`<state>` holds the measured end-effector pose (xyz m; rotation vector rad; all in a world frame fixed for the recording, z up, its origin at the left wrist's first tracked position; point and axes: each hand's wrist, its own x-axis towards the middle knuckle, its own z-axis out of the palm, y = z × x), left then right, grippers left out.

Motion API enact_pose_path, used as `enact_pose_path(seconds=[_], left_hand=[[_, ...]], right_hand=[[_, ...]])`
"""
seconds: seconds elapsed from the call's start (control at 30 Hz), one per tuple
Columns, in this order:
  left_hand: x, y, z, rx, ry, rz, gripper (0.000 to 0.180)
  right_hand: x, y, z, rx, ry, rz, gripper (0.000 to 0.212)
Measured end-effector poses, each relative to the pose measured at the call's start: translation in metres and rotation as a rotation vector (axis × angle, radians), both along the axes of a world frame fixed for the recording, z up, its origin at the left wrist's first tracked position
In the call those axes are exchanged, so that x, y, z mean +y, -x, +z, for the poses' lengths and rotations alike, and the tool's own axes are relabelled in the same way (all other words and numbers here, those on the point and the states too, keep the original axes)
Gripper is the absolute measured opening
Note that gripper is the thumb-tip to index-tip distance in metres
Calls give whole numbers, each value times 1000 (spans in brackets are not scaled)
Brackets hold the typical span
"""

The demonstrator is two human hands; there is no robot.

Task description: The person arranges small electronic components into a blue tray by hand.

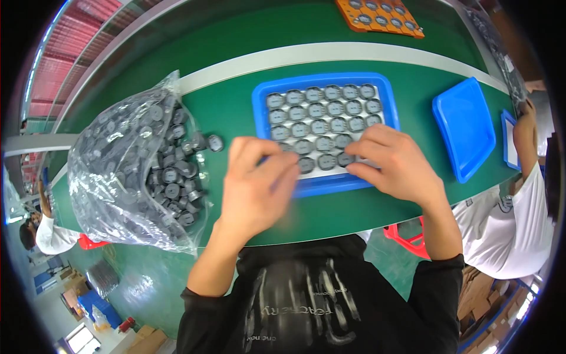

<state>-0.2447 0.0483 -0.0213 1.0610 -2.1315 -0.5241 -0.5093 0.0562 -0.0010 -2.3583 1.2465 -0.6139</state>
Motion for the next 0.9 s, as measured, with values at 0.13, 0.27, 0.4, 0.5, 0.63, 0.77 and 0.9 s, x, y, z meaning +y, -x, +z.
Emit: enact_pose_path(seconds=[0.13,0.27,0.4,0.5,0.63,0.77,0.9], left_hand=[[-11,-65,12,-120,22,358,15],[-24,-93,5,-286,41,433,31],[-33,-92,-7,-364,73,437,30],[-38,-91,-9,-318,73,439,22],[-32,-90,5,-187,215,472,17],[-1,-73,18,46,-52,368,15],[28,-42,-2,15,-348,159,15]], right_hand=[[-23,-32,12,-63,96,63,27],[-62,-112,-5,83,60,224,29],[-89,-192,-21,203,3,167,29],[-96,-188,-22,235,4,161,25],[-79,-109,-1,-164,134,79,27],[-18,6,32,-390,-54,-359,25],[53,57,13,-198,-271,-788,21]])
